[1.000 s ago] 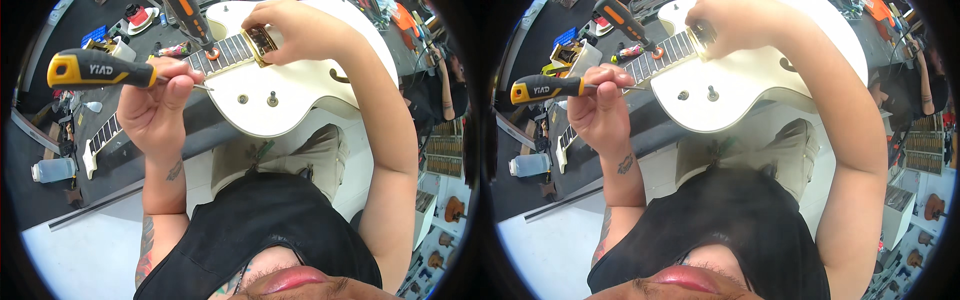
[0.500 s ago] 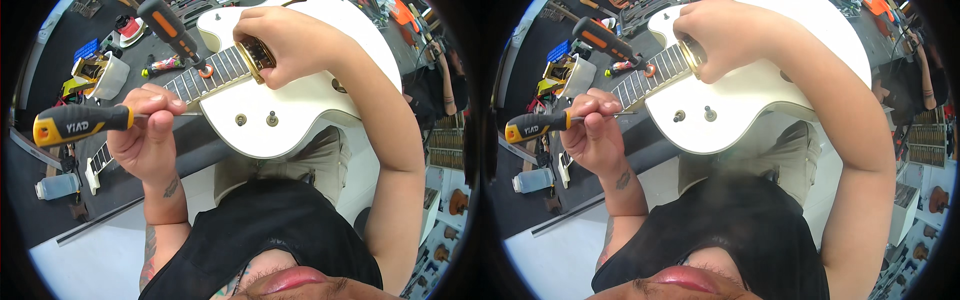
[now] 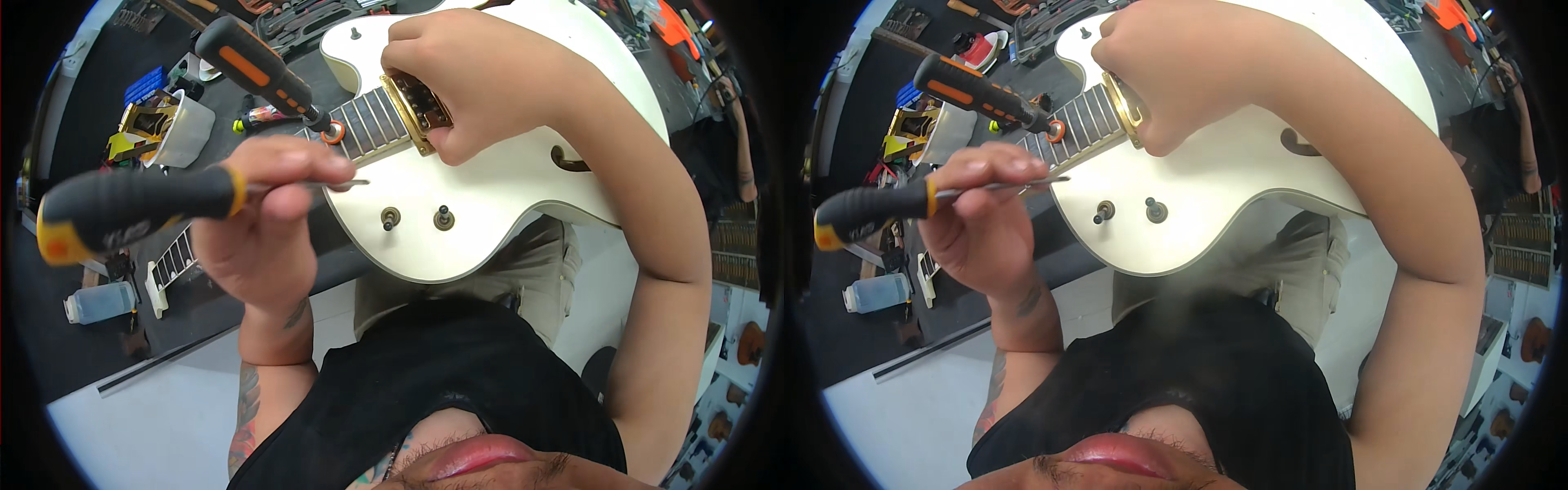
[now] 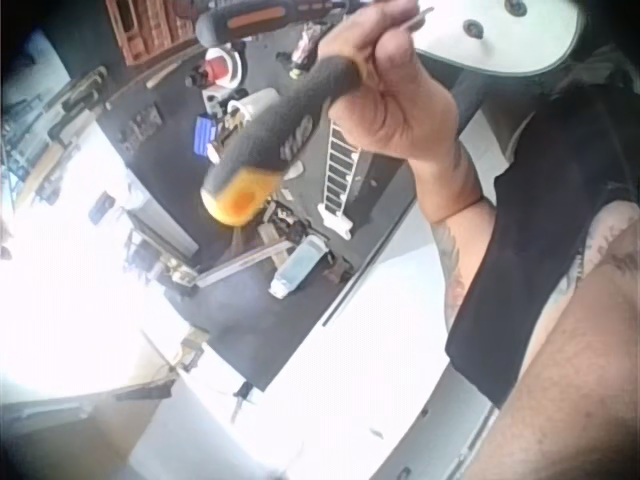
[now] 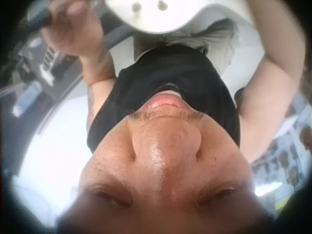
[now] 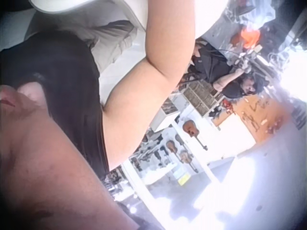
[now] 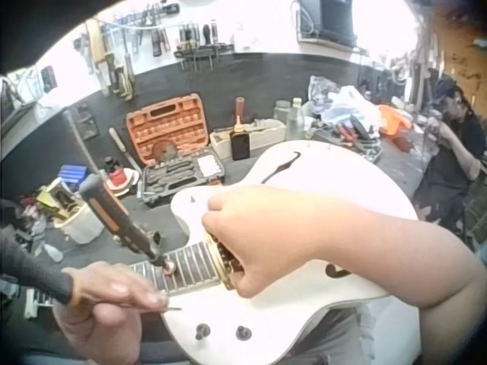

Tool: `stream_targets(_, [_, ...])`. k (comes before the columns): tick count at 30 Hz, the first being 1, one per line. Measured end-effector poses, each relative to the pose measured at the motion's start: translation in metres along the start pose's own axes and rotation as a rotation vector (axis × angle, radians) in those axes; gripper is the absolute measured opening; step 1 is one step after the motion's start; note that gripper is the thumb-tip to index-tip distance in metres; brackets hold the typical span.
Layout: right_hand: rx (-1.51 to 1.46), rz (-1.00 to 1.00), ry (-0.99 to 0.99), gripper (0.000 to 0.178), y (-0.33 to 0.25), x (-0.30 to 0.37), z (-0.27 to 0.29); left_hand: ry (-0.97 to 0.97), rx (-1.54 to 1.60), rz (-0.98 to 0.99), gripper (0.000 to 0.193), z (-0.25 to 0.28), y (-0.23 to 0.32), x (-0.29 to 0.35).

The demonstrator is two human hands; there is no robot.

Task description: The person applies liquid from a bottle to the bridge of a guitar, then uses screwdrivers to tighten and adjust screws on the pickup and bridge components.

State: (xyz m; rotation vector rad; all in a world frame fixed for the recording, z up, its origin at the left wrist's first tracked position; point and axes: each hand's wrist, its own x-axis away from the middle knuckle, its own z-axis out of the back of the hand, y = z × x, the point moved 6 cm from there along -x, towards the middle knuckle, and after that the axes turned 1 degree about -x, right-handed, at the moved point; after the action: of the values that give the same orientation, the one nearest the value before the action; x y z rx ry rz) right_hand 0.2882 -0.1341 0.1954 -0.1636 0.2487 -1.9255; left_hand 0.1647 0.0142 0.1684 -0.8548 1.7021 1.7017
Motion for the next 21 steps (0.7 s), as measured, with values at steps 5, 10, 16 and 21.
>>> stream_targets(5, [-0.011,0.079,0.123,0.041,0.008,-0.001,-0.009,-0.011,-0.120,0.194,0.019,-0.030,-0.013,-0.005])
stream_targets(10, [-0.023,0.103,0.169,0.040,0.011,0.003,-0.008,-0.096,-0.279,0.175,0.019,-0.038,-0.030,-0.006])
stream_targets(16, [-0.030,0.170,0.201,0.039,0.007,0.007,-0.004,-0.014,-0.309,0.174,0.017,-0.033,-0.031,0.000])
stream_targets(21, [-0.042,0.113,0.152,0.040,0.012,0.002,-0.011,-0.086,-0.304,0.244,0.017,-0.039,-0.037,-0.002])
